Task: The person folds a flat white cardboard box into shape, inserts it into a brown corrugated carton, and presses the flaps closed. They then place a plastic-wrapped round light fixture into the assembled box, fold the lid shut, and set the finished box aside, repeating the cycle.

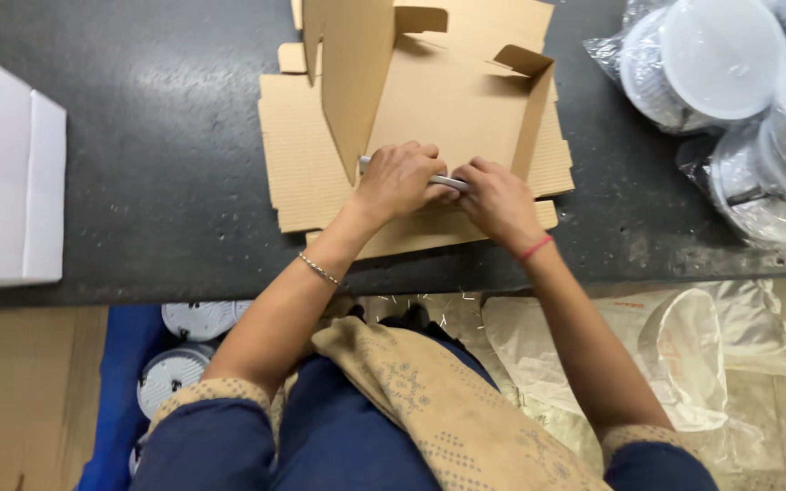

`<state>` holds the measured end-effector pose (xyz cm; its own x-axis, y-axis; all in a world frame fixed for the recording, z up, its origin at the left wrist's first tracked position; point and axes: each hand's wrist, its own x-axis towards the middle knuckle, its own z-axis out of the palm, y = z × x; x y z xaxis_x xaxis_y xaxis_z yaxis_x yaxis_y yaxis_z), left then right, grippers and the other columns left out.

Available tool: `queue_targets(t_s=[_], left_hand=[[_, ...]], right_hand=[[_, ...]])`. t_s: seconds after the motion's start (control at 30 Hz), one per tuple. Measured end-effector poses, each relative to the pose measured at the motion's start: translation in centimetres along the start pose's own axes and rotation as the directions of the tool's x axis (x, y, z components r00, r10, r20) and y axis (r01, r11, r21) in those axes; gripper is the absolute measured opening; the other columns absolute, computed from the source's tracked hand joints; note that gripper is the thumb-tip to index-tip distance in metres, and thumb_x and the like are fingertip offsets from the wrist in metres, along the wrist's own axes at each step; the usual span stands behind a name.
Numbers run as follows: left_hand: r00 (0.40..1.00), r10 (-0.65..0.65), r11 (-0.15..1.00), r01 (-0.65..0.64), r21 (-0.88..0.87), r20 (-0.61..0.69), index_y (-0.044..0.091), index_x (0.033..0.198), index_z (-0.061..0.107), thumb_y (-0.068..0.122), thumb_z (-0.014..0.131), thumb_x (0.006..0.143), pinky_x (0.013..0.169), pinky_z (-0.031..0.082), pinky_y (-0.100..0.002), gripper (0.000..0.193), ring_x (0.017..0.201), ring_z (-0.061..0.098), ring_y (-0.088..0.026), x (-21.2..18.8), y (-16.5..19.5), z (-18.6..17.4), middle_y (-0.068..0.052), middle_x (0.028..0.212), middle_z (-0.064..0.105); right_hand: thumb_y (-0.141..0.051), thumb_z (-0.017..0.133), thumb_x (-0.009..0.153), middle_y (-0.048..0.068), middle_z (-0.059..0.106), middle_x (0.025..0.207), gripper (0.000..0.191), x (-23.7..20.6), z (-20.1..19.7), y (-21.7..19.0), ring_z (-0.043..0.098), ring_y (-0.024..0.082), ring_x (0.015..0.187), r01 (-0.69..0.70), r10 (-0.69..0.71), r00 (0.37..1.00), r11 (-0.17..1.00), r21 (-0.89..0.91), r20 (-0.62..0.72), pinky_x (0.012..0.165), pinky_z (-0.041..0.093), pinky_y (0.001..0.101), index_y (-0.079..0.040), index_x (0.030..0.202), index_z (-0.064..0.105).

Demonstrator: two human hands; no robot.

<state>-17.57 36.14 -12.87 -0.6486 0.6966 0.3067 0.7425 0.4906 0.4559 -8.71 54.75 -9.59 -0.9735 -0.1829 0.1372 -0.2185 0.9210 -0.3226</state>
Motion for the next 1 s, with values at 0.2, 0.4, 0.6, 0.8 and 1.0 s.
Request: queue_targets(t_s=[0.2,0.4,0.6,0.8,1.0], left_hand=[[1.0,0.01,1.0,-0.01,0.0,-0.017,0.012,0.081,0.074,0.044,0.078,0.083,0.071,0.054,-0.046,0.032,0.089,0.068,-0.028,-0.4,0.9,-0.3,-0.005,0.087,0.067],[0.997,-0.017,1.0,0.016,0.009,0.071,0.013,0.082,0.076,0.041,0.073,0.09,0.071,0.054,-0.047,0.029,0.085,0.07,-0.031,0.2,0.5,-0.7,-0.005,0.087,0.07],[0.998,0.063,0.994,-0.06,0.087,-0.031,0.014,0.081,0.076,0.037,0.073,0.079,0.07,0.054,-0.049,0.024,0.084,0.07,-0.034,-1.0,-0.1,0.3,-0.008,0.084,0.07],[1.0,0.008,0.98,-0.008,0.199,0.002,0.015,0.083,0.075,0.031,0.075,0.084,0.072,0.052,-0.05,0.016,0.088,0.069,-0.034,-1.3,-3.1,1.0,-0.007,0.089,0.071],[0.972,-0.1,0.978,0.056,0.203,0.212,0.017,0.088,0.076,0.028,0.072,0.086,0.087,0.049,-0.052,0.011,0.1,0.066,-0.034,-0.4,-3.5,2.3,-0.009,0.096,0.072]], right_hand=[[-0.023,0.072,0.086,0.005,0.065,0.094,0.015,0.0,1.2,0.1,0.067,0.028,0.088,0.013,-0.019,0.996,0.998,-0.066,-0.091,0.072,0.054,0.0438,-0.014,0.096,0.067],[-0.024,0.069,0.087,0.005,0.067,0.091,0.013,0.3,1.3,0.3,0.068,0.03,0.086,-0.072,0.073,0.997,0.995,-0.069,0.003,0.07,0.054,0.0454,-0.014,0.095,0.066],[-0.022,0.067,0.084,0.005,0.068,0.09,0.013,0.0,1.1,-0.8,0.068,0.031,0.087,-0.097,0.097,0.995,0.993,-0.061,0.005,0.07,0.054,0.0476,-0.016,0.095,0.069],[-0.027,0.068,0.084,0.007,0.073,0.1,0.018,0.5,1.8,-0.5,0.069,0.033,0.093,-0.205,0.204,0.973,0.979,0.004,0.106,0.078,0.055,0.0487,-0.019,0.098,0.076],[-0.04,0.07,0.088,0.018,0.074,0.103,0.033,2.2,0.7,-0.3,0.069,0.036,0.099,-0.252,0.244,0.918,0.968,-0.016,0.313,0.086,0.054,0.0476,-0.012,0.105,0.076]])
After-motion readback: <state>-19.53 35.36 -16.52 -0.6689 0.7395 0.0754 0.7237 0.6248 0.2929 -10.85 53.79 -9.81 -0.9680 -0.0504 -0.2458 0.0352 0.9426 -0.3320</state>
